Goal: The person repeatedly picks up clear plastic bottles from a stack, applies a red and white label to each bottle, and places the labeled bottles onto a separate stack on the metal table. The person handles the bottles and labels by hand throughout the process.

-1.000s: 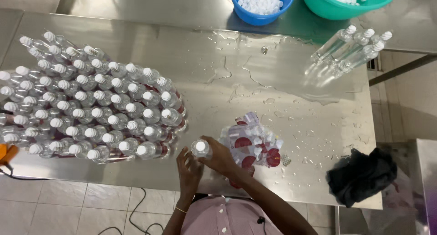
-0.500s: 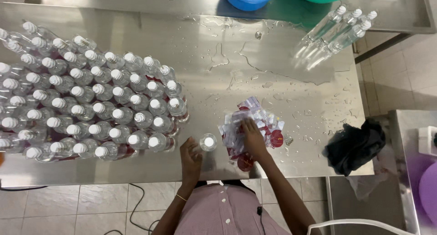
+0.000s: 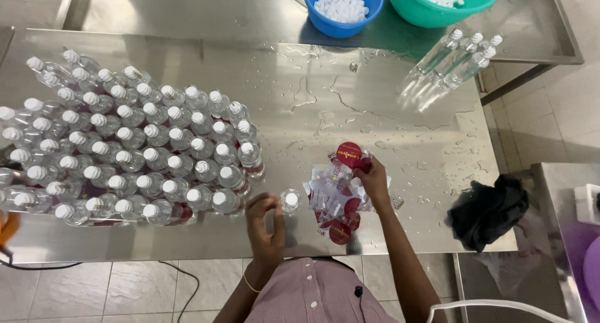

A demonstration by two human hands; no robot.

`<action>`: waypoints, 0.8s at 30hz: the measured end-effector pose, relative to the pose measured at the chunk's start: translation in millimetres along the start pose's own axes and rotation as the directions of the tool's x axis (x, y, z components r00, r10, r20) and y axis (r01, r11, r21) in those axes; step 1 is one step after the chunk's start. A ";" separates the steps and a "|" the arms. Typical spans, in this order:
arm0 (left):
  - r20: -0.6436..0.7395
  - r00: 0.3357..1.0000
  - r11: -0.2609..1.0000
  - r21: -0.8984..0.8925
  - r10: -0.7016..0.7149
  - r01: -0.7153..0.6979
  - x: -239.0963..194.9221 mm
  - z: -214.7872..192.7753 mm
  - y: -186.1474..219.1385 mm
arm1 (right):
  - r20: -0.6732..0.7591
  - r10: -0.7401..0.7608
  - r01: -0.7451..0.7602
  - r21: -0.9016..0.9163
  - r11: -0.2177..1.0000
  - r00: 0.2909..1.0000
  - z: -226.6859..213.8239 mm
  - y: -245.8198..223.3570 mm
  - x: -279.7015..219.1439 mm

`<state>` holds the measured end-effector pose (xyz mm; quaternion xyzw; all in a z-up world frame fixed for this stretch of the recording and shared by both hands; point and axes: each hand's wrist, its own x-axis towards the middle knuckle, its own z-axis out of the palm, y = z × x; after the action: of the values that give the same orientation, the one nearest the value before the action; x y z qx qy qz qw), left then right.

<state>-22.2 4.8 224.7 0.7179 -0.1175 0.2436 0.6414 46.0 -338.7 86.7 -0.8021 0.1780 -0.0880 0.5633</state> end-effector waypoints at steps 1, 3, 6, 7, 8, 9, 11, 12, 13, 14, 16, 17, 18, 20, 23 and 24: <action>-0.002 1.000 1.000 0.001 0.009 -0.009 10.3 8.9 8.2 | -0.001 -0.008 0.008 0.005 1.000 1.000 -3.9 -32.8 -8.3; 0.221 0.957 0.970 -0.107 -0.190 0.217 31.4 27.5 23.1 | 0.087 0.146 -0.164 0.251 0.954 0.985 -11.9 -97.1 -24.3; 0.432 0.849 0.926 -0.075 -0.304 0.369 60.5 48.7 34.1 | 0.137 0.161 -0.196 0.305 0.932 0.977 -22.1 -176.3 -46.5; 0.428 0.855 0.931 -0.075 -0.294 0.358 62.6 51.8 29.4 | 0.137 0.149 -0.185 0.310 0.932 0.979 -19.8 -176.2 -49.1; 0.484 0.806 0.911 -0.042 -0.340 0.410 64.2 55.6 25.6 | 0.127 0.126 -0.164 0.350 0.922 0.984 -19.1 -176.6 -52.3; 0.536 0.752 0.889 -0.006 -0.384 0.458 66.1 59.7 21.2 | 0.115 0.104 -0.141 0.389 0.910 0.988 -18.2 -176.6 -55.0; 0.539 0.722 0.842 -0.042 -0.434 0.538 64.7 66.0 3.6 | 0.110 0.081 -0.122 0.436 0.892 0.991 -11.8 -156.4 -50.3; 0.548 0.673 0.774 -0.072 -0.496 0.629 58.1 66.8 -3.3 | 0.107 0.080 -0.122 0.474 0.872 0.991 -9.4 -144.2 -54.5; 0.546 0.670 0.770 -0.069 -0.503 0.634 53.9 66.6 -2.9 | 0.112 0.087 -0.130 0.473 0.871 0.990 -7.8 -143.0 -61.5; 0.482 0.712 0.727 -0.201 -0.510 0.657 53.8 67.2 -4.5 | 0.131 0.113 -0.163 0.481 0.861 0.985 -4.5 -143.0 -63.5; 0.406 0.751 0.680 -0.334 -0.522 0.653 58.9 64.7 -2.6 | 0.157 0.132 -0.193 0.489 0.850 0.979 -5.5 -142.3 -65.8; 0.350 0.765 0.678 -0.358 -0.540 0.642 63.4 61.5 0.7 | 0.198 0.124 -0.201 0.439 0.876 0.972 -9.6 -141.2 -66.3; 0.291 0.774 0.676 -0.379 -0.562 0.633 64.1 55.5 4.4 | 0.243 0.121 -0.211 0.386 0.898 0.962 -12.5 -138.1 -70.8; 0.286 0.777 0.713 -0.310 -0.561 0.629 72.9 46.3 6.7 | 0.149 0.017 -0.056 0.257 0.965 0.989 -22.0 -176.2 -78.9; 0.339 0.780 0.784 -0.163 -0.525 0.599 82.2 33.6 20.1 | 0.100 -0.311 0.313 -0.012 0.950 0.945 -27.0 -214.5 -81.9; 0.402 0.771 0.818 -0.086 -0.494 0.569 82.7 29.9 26.6 | 0.154 -0.493 0.512 -0.125 0.850 0.856 -28.2 -223.1 -83.6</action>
<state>41.5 -16.5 287.4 0.6843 -0.0486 -0.0984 0.7209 0.9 -263.7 310.1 -0.8673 -0.0646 -0.1709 0.4630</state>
